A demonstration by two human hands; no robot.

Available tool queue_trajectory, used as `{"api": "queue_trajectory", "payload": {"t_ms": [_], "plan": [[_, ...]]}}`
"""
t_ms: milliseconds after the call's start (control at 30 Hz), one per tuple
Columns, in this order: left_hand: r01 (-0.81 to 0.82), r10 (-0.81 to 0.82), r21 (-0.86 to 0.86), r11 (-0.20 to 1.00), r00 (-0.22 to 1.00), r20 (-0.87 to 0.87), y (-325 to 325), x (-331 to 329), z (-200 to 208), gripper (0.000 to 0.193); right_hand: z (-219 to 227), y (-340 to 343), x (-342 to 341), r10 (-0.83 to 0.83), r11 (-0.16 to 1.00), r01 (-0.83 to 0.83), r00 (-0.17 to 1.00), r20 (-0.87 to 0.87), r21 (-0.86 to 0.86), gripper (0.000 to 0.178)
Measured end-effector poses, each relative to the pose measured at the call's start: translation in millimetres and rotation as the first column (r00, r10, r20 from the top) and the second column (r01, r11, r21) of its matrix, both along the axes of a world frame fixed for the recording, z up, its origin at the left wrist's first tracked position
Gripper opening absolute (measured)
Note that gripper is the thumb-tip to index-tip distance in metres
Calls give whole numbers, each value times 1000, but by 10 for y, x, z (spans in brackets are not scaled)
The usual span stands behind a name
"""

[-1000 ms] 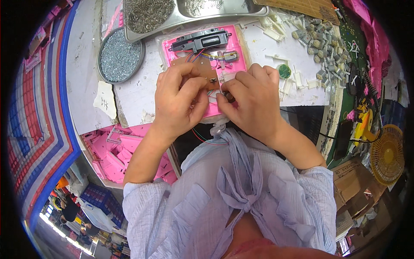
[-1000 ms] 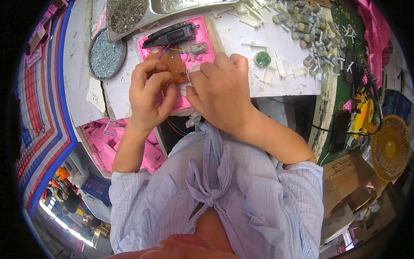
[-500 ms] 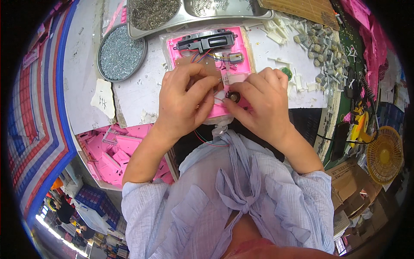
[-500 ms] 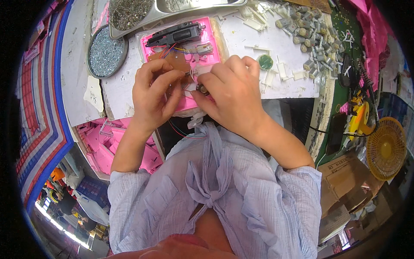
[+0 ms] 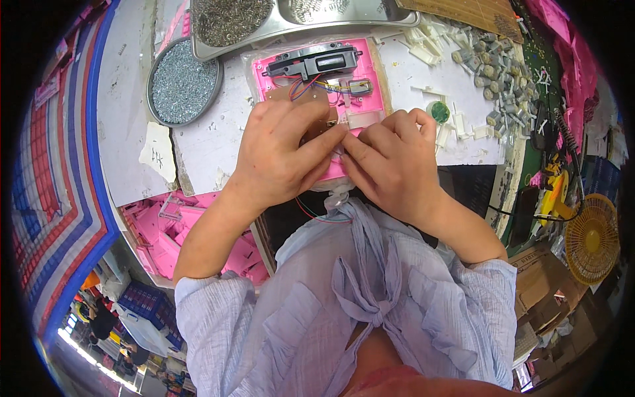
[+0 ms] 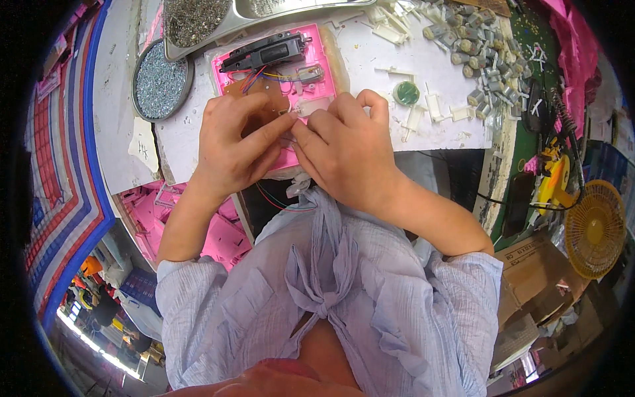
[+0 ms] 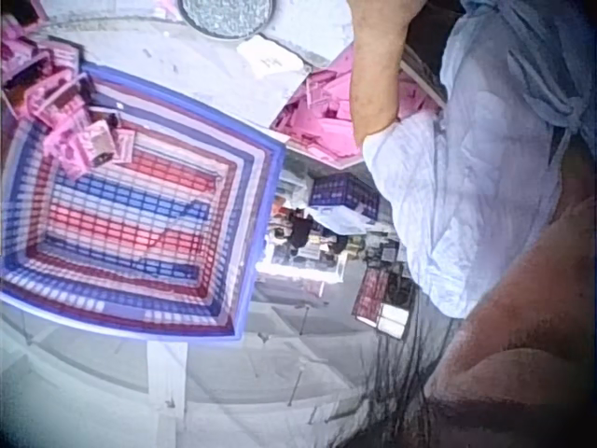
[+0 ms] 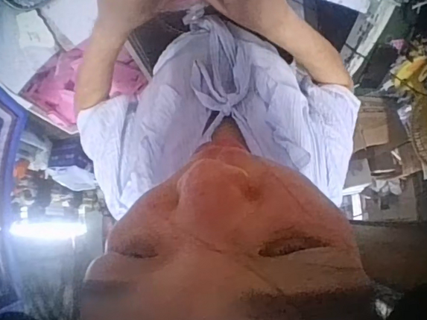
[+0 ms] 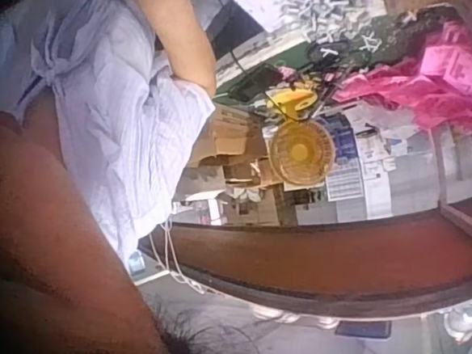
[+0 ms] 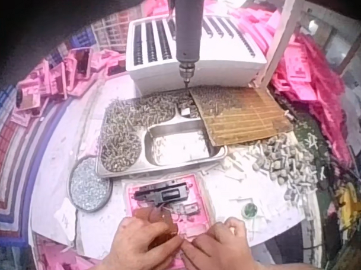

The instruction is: Assembling and soldering components of a pink toy electronic device at a factory workbench.

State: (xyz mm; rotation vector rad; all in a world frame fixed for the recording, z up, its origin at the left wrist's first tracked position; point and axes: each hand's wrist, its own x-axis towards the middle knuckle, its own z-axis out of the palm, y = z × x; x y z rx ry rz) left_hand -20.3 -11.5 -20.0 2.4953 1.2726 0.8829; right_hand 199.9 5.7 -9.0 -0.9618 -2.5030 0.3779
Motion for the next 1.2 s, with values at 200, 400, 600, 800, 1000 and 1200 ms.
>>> {"api": "queue_trajectory", "payload": {"t_ms": [200,400,600,800,1000,1200], "plan": [[53,-52,11,999,996,-78,-23,-85,-22,51,48,385,153,-73,995,81,989,-132,54,14],[-22,21,50,999,999,28,58,-15,13,42,69,679,14,-182,982,185,981,59,-36,22],[-152,156,111,982,987,-25,268,132,10,39,159,742,-91,-199,973,219,956,214,-75,22],[-154,160,89,984,985,-69,321,138,34,37,148,785,-38,-252,878,251,966,53,-407,20],[-103,108,55,993,991,-83,390,94,65,26,195,687,-216,-144,990,129,897,419,65,14],[156,-140,125,980,982,-129,657,-26,142,16,173,498,-237,-82,962,-60,866,493,266,15]]}}
